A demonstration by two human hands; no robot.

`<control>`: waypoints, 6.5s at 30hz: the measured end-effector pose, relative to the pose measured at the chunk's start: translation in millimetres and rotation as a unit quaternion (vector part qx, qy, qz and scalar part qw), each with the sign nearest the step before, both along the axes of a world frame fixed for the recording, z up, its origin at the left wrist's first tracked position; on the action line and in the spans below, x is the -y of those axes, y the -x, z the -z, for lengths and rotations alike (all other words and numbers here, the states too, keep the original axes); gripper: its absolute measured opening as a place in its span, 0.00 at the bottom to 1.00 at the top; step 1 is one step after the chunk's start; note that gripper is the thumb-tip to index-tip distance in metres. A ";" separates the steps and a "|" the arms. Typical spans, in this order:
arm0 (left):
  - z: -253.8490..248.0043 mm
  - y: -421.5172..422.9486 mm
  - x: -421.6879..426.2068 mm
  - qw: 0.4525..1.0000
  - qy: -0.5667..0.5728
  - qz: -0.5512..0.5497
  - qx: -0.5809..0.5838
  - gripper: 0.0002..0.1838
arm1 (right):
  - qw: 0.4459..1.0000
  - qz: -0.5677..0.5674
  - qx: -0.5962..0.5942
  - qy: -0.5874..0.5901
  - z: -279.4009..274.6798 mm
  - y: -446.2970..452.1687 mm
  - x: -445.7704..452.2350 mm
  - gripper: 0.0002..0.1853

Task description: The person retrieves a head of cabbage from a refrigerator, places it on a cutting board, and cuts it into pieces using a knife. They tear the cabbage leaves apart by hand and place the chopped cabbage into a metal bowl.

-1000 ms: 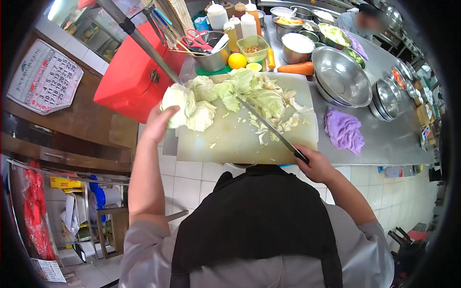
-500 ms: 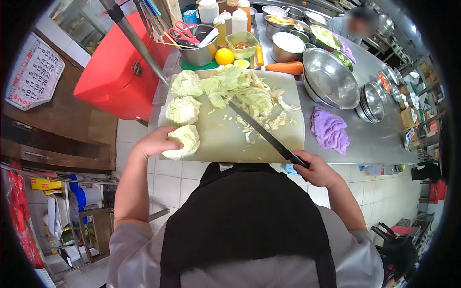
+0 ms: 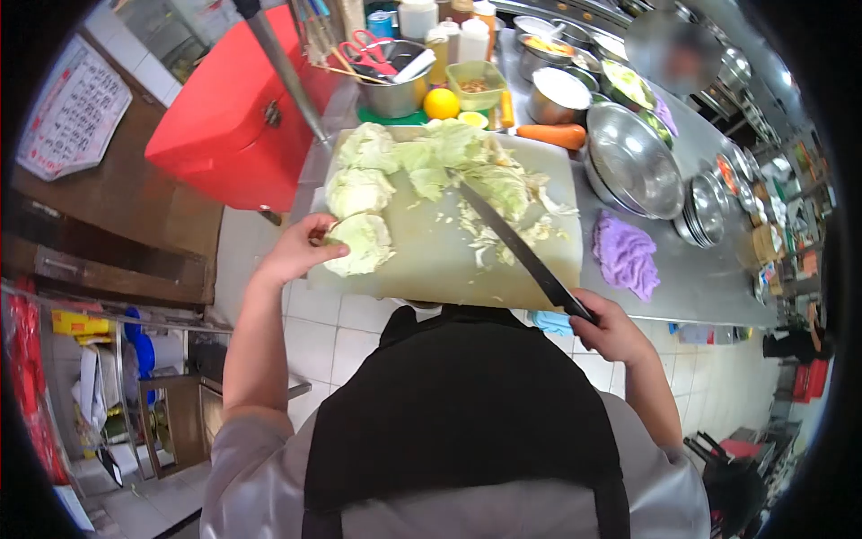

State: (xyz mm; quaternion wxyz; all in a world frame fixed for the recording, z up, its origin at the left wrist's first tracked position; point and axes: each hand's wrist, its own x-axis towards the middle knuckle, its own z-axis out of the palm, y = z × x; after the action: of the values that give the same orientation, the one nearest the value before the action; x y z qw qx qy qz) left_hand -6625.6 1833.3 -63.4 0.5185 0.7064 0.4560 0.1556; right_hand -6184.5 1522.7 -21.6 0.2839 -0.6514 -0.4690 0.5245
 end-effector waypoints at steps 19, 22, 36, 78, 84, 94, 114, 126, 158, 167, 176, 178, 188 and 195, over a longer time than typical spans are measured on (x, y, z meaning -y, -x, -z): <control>-30.1 -252.4 -5.7 0.864 -0.404 0.290 -0.080 0.38 | 0.986 -0.136 0.085 0.052 17.1 -10.2 11.6 0.23; -36.4 -265.5 -6.8 0.853 -0.343 0.361 -0.156 0.40 | 0.986 -0.143 0.090 0.013 36.0 -15.6 21.0 0.23; -68.9 -285.5 1.6 0.860 -0.282 0.366 -0.218 0.37 | 0.975 -0.157 0.156 -0.011 28.2 -16.7 12.3 0.23; -8.9 -183.6 94.8 0.998 0.024 -0.061 0.006 0.48 | 0.961 -0.011 0.241 -0.136 9.8 17.1 9.8 0.20; -20.3 -188.7 107.4 0.995 0.036 -0.093 -0.006 0.43 | 0.942 -0.043 0.287 -0.170 -12.1 13.0 29.4 0.22; 3.3 -191.2 101.4 0.995 -0.066 -0.052 -0.052 0.41 | 0.924 -0.109 0.360 -0.064 -20.8 22.9 23.2 0.19; 13.9 -184.0 105.5 0.990 -0.125 -0.059 0.001 0.42 | 0.970 -0.098 0.221 -0.029 17.0 8.0 -16.9 0.21; -32.8 -134.2 81.7 0.864 0.314 0.055 0.390 0.37 | 0.949 0.078 0.268 -0.150 5.2 -30.4 10.5 0.21; -36.0 -185.0 79.1 0.861 0.276 -0.009 0.427 0.34 | 0.906 0.049 -0.419 -0.036 -21.9 60.3 -119.3 0.21; -22.3 -184.3 73.5 0.831 0.356 -0.095 0.417 0.33 | 0.915 0.125 -0.379 -0.051 9.2 71.6 -133.4 0.19; -23.4 -192.8 79.0 0.840 0.387 -0.052 0.377 0.31 | 0.863 0.159 -0.478 -0.035 23.5 61.7 -135.7 0.23; -0.9 -200.3 70.2 0.874 0.288 -0.091 0.379 0.30 | 0.862 0.183 -0.472 -0.036 23.4 61.5 -133.4 0.24; -12.6 -182.4 62.1 0.969 -0.222 0.104 0.018 0.43 | 0.855 0.232 -0.463 -0.006 20.2 55.6 -132.0 0.27; -18.2 -193.1 82.9 0.994 0.002 0.030 0.101 0.44 | 0.884 0.234 -0.405 -0.019 17.6 67.7 -130.8 0.30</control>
State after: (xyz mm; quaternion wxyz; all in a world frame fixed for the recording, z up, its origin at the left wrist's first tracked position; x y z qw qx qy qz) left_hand -6432.5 1750.4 -45.2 0.5675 0.6994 0.3805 0.2097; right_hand -6252.2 1653.5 -39.2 0.5760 -0.4680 -0.1567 0.6517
